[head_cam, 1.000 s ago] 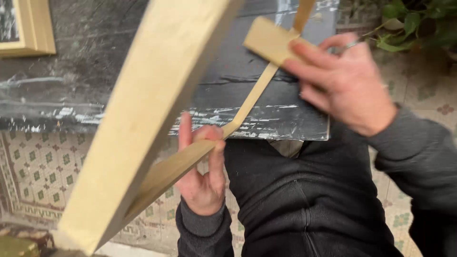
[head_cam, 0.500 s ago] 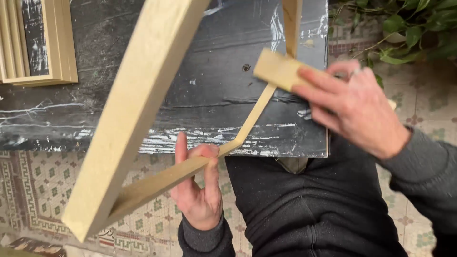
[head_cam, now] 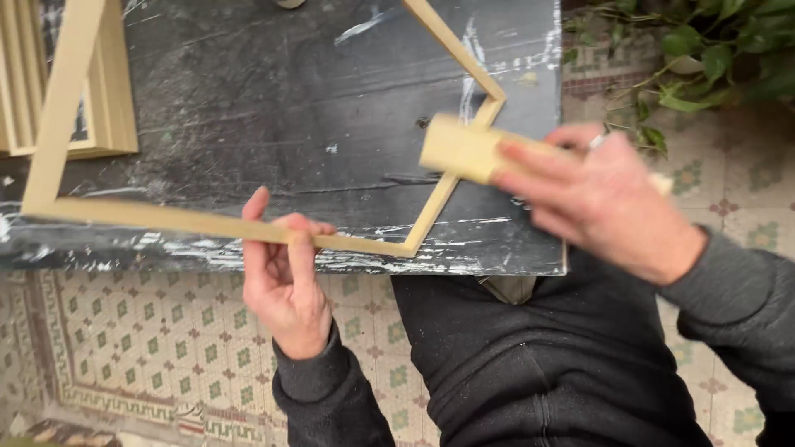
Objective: Sanding the edges and surfaces of a wooden picture frame using a sanding block.
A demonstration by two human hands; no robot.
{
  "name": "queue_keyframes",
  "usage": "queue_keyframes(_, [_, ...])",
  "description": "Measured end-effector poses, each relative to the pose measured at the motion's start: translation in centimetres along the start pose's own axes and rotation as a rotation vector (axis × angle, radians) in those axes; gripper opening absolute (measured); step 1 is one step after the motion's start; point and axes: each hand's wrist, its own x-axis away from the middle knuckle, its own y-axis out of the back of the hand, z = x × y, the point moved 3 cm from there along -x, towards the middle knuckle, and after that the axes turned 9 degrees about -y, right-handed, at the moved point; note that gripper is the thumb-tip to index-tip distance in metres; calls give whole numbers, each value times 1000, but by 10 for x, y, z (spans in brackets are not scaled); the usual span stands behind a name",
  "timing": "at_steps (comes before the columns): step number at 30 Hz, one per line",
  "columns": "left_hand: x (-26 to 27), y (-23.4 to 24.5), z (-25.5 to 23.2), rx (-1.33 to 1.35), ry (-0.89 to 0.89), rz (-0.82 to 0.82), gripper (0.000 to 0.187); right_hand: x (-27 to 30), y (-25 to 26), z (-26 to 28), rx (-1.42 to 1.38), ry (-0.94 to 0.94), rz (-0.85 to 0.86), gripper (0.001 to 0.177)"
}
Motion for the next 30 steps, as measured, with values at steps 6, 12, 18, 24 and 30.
queue_keyframes(6, [-9,3,19,133,39,43,40,7,9,1,39,-77,-23,59])
queue_keyframes(12, [-7,13,20,125,62,44,37,0,2,2,37,-102,-41,49])
queue_keyframes(18, [-10,20,16,116,67,-1,36,-6,-2,-10,-57,-45,-25,53])
queue_keyframes(24, [-18,11,28,137,48,5,34,-2,3,-13,-70,-8,-9,57])
queue_keyframes(30, [-12,8,26,170,73,34,34,0,7,-6,64,-76,-10,58])
